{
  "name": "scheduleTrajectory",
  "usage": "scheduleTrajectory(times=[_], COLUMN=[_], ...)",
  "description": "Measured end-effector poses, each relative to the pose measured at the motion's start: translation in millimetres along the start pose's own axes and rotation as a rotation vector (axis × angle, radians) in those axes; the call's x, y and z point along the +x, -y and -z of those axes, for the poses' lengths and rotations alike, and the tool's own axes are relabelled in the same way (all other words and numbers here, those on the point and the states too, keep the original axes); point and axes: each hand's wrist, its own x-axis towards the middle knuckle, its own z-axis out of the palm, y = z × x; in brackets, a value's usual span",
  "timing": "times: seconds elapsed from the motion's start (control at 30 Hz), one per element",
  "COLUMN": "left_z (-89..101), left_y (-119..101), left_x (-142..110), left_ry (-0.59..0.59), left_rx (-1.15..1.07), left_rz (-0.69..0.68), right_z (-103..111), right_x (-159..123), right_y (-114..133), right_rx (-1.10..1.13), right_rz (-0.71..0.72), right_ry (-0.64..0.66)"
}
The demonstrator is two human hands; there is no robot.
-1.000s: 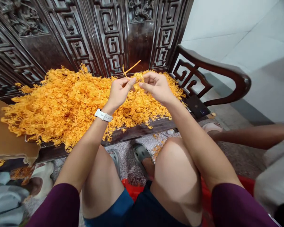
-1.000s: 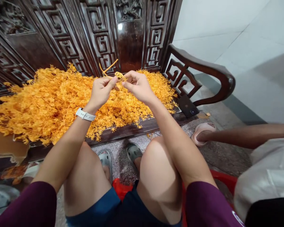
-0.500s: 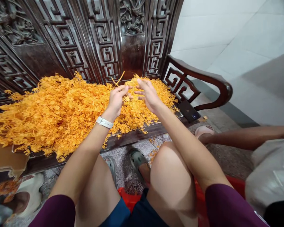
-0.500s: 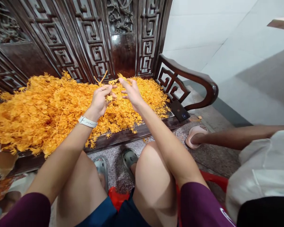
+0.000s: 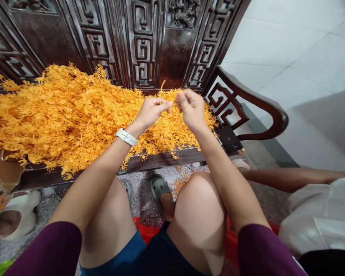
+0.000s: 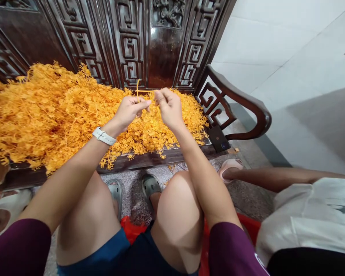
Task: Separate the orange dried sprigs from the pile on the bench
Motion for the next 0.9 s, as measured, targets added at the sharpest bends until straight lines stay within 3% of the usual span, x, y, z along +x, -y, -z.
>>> scheduleTrajectory(times=[0.1, 0.23, 0.33, 0.4, 0.5, 0.57, 0.63, 0.67, 0.7, 0.73, 0.83, 0.9], left_z=[-5.2, -15.6, -14.0, -6.4, 10.2, 21.6, 31.1, 34.7, 37.4, 39.3, 40.6, 38.4], left_y=[0.7, 5.9, -1.0, -8.7, -13.8, -12.0, -9.6, -9.3, -9.7, -10.9, -16.6, -19.5], left_x=[-2.0, -7.8, -15.4, -20.4, -24.1, -23.2, -20.4, -18.6, -16.9, -15.3, -12.7, -12.9], left_ry=[0.048, -0.012, 0.045, 0.035, -0.053, -0.082, -0.127, -0.159, -0.192, -0.218, -0.277, -0.300], left_rx=[0.043, 0.092, 0.033, -0.022, -0.062, -0.043, -0.029, -0.042, -0.065, -0.087, -0.111, -0.091], left_rz=[-0.009, 0.017, 0.014, 0.005, -0.005, -0.026, -0.035, -0.025, -0.009, 0.008, 0.049, 0.066], right_z=[-5.5, -15.2, -1.2, 15.8, 34.9, 40.0, 41.5, 41.6, 41.4, 40.9, 35.5, 27.3], right_x=[8.3, 20.0, 24.4, 18.6, -0.1, -11.0, -16.2, -16.7, -16.2, -15.0, -12.2, -13.7], right_y=[-15.8, -37.2, -49.0, -50.9, -43.9, -35.0, -26.2, -22.7, -20.3, -18.8, -17.3, -14.7], right_rx=[0.169, 0.328, 0.304, 0.264, 0.242, 0.209, 0.160, 0.175, 0.237, 0.341, 0.620, 0.595], right_rz=[-0.180, -0.501, -0.676, -0.727, -0.741, -0.745, -0.692, -0.648, -0.612, -0.603, -0.746, -0.834], right_ry=[-0.188, -0.363, -0.499, -0.484, -0.256, 0.066, 0.495, 0.636, 0.677, 0.604, 0.075, -0.040])
